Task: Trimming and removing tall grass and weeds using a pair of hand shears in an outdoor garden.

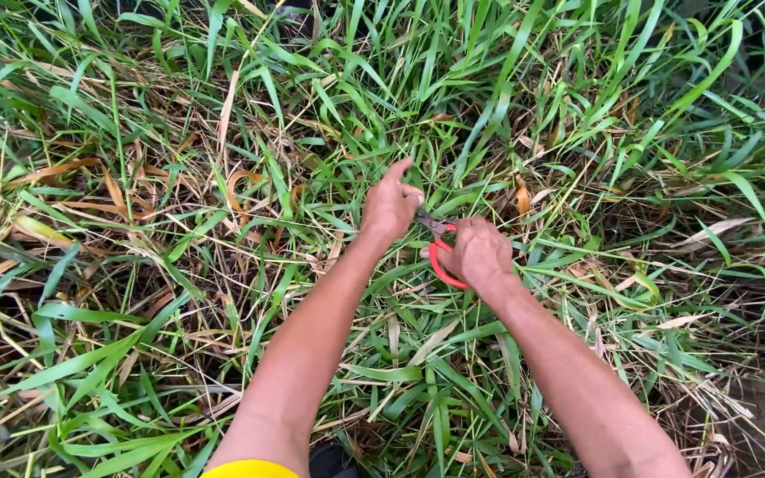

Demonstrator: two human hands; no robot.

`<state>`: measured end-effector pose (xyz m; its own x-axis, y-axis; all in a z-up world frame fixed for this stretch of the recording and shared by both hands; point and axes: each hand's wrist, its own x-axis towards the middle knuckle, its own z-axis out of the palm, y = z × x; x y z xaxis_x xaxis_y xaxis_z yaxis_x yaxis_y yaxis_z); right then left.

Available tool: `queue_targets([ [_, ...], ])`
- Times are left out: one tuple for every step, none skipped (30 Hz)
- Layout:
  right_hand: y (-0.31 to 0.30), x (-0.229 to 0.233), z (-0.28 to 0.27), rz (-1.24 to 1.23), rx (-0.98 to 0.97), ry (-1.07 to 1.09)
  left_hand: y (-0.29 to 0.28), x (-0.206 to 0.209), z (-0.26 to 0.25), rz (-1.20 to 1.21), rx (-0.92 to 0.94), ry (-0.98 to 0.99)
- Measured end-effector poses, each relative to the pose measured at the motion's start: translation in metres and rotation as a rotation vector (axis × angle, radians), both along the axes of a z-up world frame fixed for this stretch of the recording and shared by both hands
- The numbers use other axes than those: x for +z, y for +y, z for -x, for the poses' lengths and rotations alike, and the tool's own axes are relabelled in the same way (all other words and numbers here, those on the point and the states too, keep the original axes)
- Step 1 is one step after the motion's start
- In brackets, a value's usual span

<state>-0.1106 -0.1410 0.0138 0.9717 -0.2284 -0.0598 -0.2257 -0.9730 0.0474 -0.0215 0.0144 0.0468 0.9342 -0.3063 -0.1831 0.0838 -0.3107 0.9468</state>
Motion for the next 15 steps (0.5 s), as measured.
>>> queue_targets([
  [0.006,0.01,0.004,0.002,0.003,-0.001,0.001,-0.002,-0.001,0.002,0.003,-0.001],
  [0.012,0.021,0.007,0.02,0.002,0.03,0.002,-0.003,-0.003,0.015,0.004,-0.009],
  [0.018,0.03,0.013,0.039,-0.001,0.063,0.002,-0.006,-0.003,0.029,0.004,-0.014],
  [0.019,0.033,0.014,0.042,0.0,0.064,0.005,-0.001,-0.001,0.032,0.005,-0.012],
  [0.019,0.036,0.016,0.034,-0.002,0.095,0.007,0.004,0.001,0.035,0.032,0.005],
  [0.02,0.039,0.017,0.025,-0.003,0.127,0.01,0.009,0.003,0.038,0.059,0.023],
  [0.014,0.038,0.02,0.026,-0.003,0.13,0.012,0.01,0.001,0.038,0.059,0.026],
  [0.009,0.036,0.023,-0.072,-0.035,0.114,0.014,0.011,-0.001,0.025,0.087,0.01],
  [0.003,0.034,0.027,-0.17,-0.069,0.099,0.015,0.011,-0.003,0.01,0.113,-0.004],
  [-0.005,0.037,0.032,-0.17,-0.07,0.104,0.019,0.012,-0.006,0.01,0.113,0.001],
  [-0.011,0.038,0.041,-0.17,-0.076,0.099,0.023,0.012,-0.006,0.014,0.165,0.024],
  [-0.018,0.039,0.049,-0.17,-0.082,0.093,0.027,0.011,-0.007,0.017,0.217,0.047],
  [-0.024,0.044,0.057,-0.171,-0.087,0.099,0.029,-0.006,-0.02,0.015,0.212,0.053],
  [-0.03,0.048,0.065,-0.137,-0.087,0.091,0.031,-0.023,-0.033,0.089,0.299,0.133],
  [-0.036,0.053,0.075,-0.103,-0.094,0.08,0.031,-0.04,-0.046,0.163,0.381,0.21],
])
